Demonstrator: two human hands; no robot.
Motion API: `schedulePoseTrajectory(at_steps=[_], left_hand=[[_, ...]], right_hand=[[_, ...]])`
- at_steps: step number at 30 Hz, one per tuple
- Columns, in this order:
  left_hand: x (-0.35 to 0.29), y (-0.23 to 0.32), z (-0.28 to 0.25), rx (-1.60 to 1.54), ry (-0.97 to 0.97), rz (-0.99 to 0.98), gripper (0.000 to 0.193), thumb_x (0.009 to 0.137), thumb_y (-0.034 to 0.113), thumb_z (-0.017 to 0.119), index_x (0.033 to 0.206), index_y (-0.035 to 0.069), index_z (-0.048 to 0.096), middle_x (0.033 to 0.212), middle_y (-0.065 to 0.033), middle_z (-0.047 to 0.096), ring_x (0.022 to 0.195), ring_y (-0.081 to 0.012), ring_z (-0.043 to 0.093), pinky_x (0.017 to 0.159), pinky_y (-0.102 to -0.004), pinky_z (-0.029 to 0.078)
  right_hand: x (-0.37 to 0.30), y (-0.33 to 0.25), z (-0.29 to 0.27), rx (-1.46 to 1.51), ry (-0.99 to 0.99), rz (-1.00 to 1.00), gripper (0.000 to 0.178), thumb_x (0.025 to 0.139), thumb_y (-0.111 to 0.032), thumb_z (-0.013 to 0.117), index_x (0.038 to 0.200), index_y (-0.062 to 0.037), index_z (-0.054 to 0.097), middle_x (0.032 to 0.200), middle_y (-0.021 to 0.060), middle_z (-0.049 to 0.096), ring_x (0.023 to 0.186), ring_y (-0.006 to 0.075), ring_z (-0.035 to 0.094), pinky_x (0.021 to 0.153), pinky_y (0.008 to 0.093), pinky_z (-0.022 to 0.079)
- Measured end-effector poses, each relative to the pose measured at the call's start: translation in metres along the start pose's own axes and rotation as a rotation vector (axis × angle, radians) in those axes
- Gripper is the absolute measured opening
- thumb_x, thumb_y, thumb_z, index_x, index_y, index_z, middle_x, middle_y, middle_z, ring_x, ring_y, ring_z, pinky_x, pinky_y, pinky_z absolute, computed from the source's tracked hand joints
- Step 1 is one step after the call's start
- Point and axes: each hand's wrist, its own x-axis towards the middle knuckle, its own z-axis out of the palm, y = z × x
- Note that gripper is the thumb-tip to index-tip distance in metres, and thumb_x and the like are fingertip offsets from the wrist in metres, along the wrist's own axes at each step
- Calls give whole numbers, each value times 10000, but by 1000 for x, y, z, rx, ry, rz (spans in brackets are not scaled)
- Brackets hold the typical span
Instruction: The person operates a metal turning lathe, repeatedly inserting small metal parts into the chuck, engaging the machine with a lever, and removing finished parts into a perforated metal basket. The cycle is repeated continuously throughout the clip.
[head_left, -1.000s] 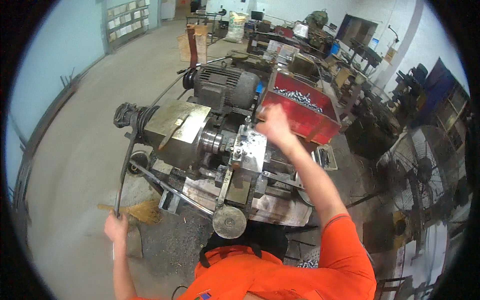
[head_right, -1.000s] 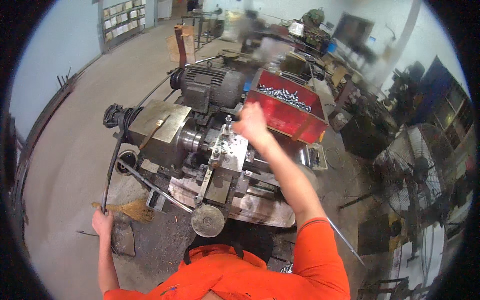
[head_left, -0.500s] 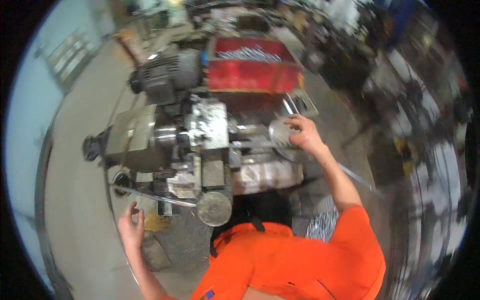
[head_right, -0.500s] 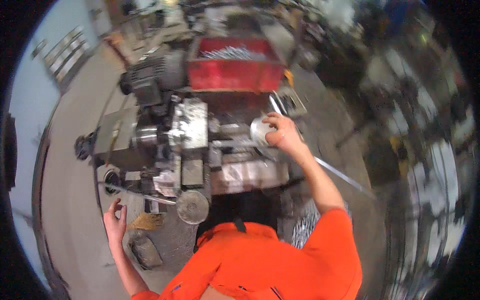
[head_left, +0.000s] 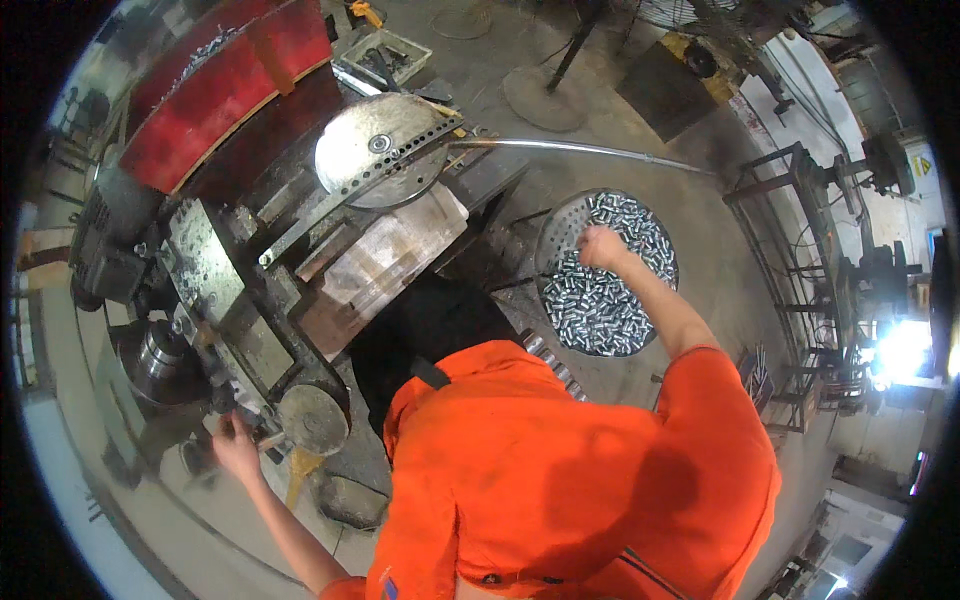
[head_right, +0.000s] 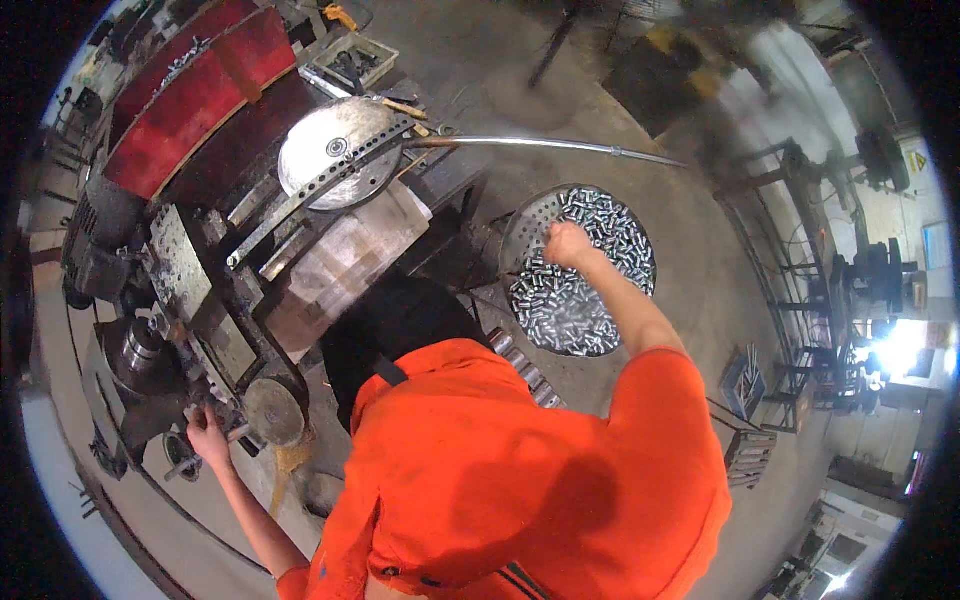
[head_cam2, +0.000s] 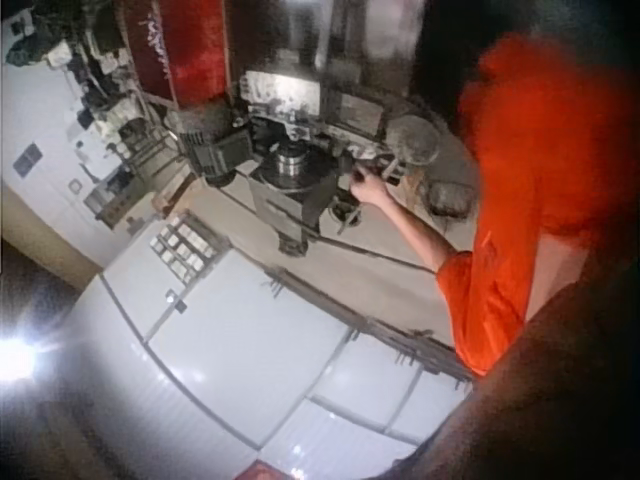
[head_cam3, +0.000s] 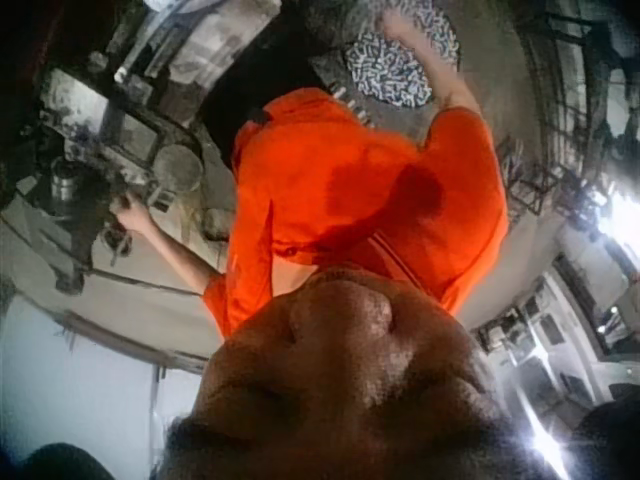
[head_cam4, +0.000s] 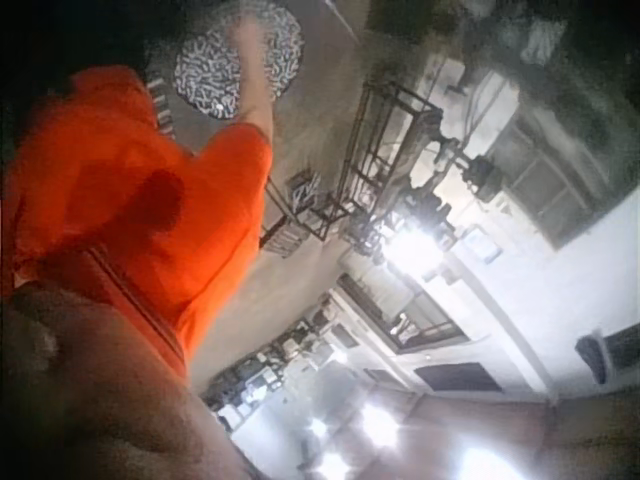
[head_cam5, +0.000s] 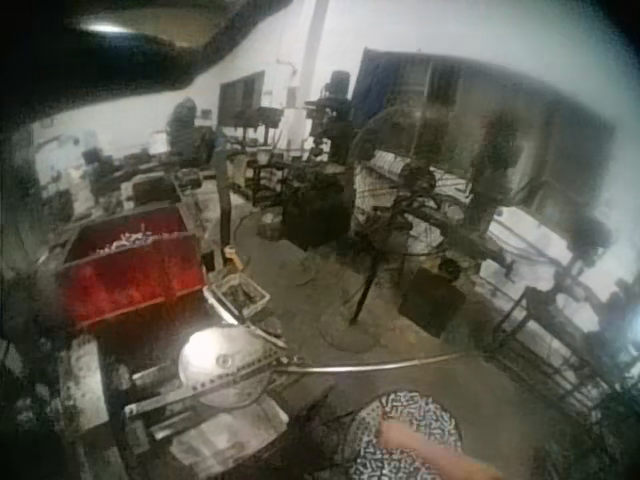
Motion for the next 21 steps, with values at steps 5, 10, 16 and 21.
schedulePoseTrajectory(at_steps=[5, 10, 16, 21], left_hand=[[7, -12, 11, -139, 41, -19, 272, 888, 238, 576, 914, -27, 635, 702, -76, 631, 605, -115, 566, 561, -279, 435], [5, -12, 8, -104, 33, -14, 287, 886, 242, 576, 931, -35, 639, 716, -92, 635, 598, -129, 559, 589, -286, 446], [3, -9, 11, -110, 104, 8, 295, 884, 239, 572, 914, -48, 633, 704, -94, 635, 618, -145, 572, 609, -301, 454], [3, -10, 13, -92, 146, 38, 314, 880, 287, 573, 908, -17, 646, 678, -72, 628, 586, -123, 561, 575, -287, 428]], right_hand=[[5, 18, 48, -92, -102, -95, 251, 610, -199, 577, 795, -74, 692, 857, 175, 659, 859, 314, 630, 796, 366, 511], [9, 11, 29, -64, -134, -39, 378, 592, -213, 619, 946, -100, 684, 964, 182, 646, 928, 309, 612, 822, 366, 497], [12, 16, 37, -11, -168, 22, 254, 584, -227, 602, 752, -63, 699, 848, 158, 664, 868, 311, 628, 793, 357, 501], [23, 20, 70, -254, -81, 29, 280, 641, -254, 569, 797, -60, 699, 907, 149, 659, 931, 287, 605, 862, 353, 457]])
